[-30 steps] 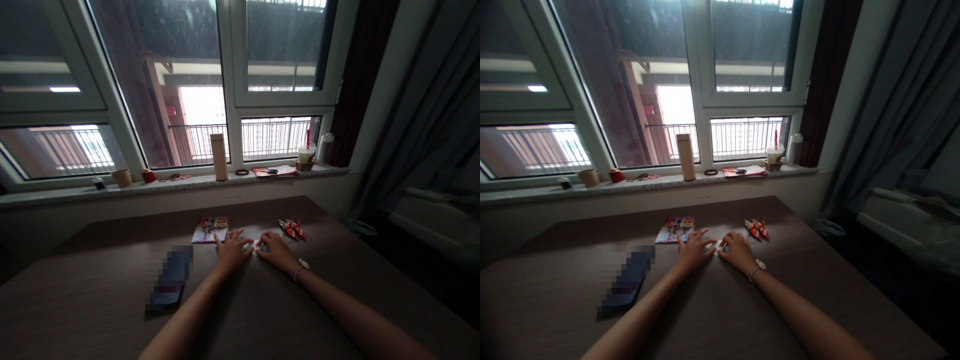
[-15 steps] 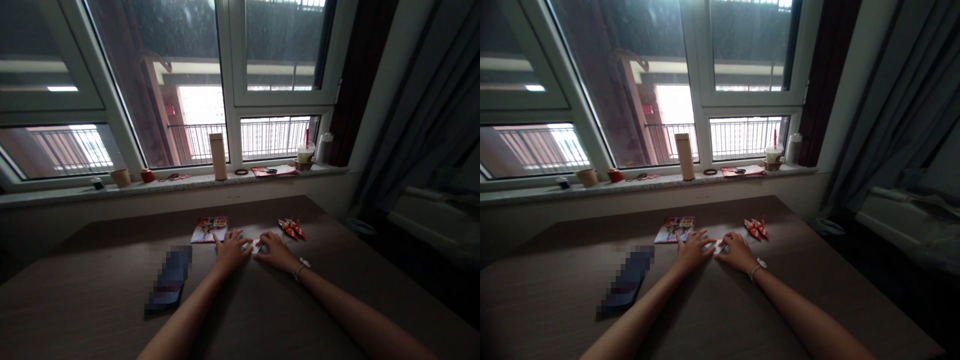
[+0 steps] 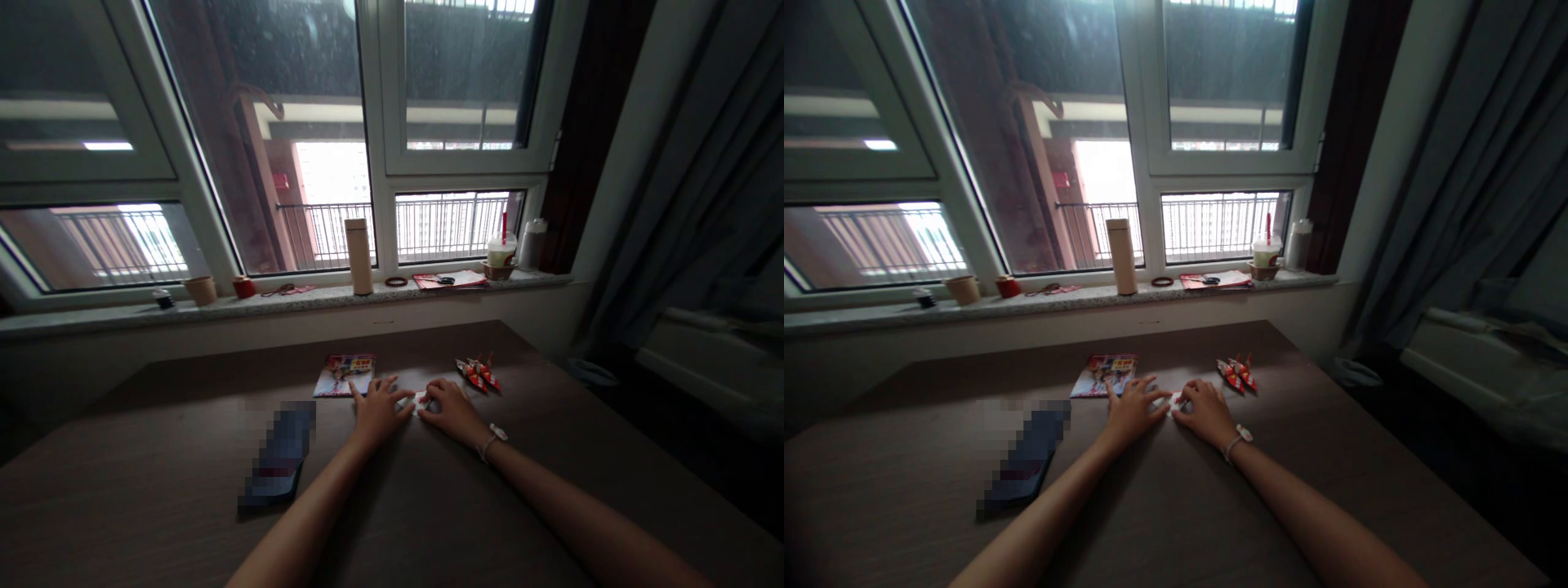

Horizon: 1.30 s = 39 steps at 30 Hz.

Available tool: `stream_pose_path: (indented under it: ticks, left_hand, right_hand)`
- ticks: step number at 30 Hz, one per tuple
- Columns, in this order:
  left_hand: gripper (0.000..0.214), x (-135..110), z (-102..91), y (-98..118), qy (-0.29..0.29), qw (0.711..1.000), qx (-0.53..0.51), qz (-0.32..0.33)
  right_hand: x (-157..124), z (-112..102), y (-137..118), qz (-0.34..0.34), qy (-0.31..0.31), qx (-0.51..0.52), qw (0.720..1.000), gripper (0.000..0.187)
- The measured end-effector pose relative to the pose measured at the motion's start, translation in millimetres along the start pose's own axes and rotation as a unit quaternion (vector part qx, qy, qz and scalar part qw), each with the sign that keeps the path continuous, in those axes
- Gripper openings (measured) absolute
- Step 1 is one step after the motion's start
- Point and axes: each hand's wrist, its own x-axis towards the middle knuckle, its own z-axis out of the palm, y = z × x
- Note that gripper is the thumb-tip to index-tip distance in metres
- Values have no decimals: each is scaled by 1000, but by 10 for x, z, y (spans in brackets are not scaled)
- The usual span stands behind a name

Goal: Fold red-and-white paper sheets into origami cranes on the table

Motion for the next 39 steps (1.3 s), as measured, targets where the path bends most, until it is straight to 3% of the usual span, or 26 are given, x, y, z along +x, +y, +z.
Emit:
stream_pose_path:
  ticks: [5,15,24,39]
  left_hand:
    - [28,-10,21,-10,7,1000,-4,8]
    - [31,-23,-45,4,-9,1000,-16,-7]
    - [26,-21,12,-38,8,999,-38,9]
    - [24,26,2,-14,-22,1000,-15,12]
  right_hand:
    - [-10,-3,12,0,-6,13,1000,26]
    - [-24,0,13,1,-1,23,1000,25]
    - [-40,-14,5,-8,-1,17,1000,21]
    - [-21,20,45,1,4,32,999,17]
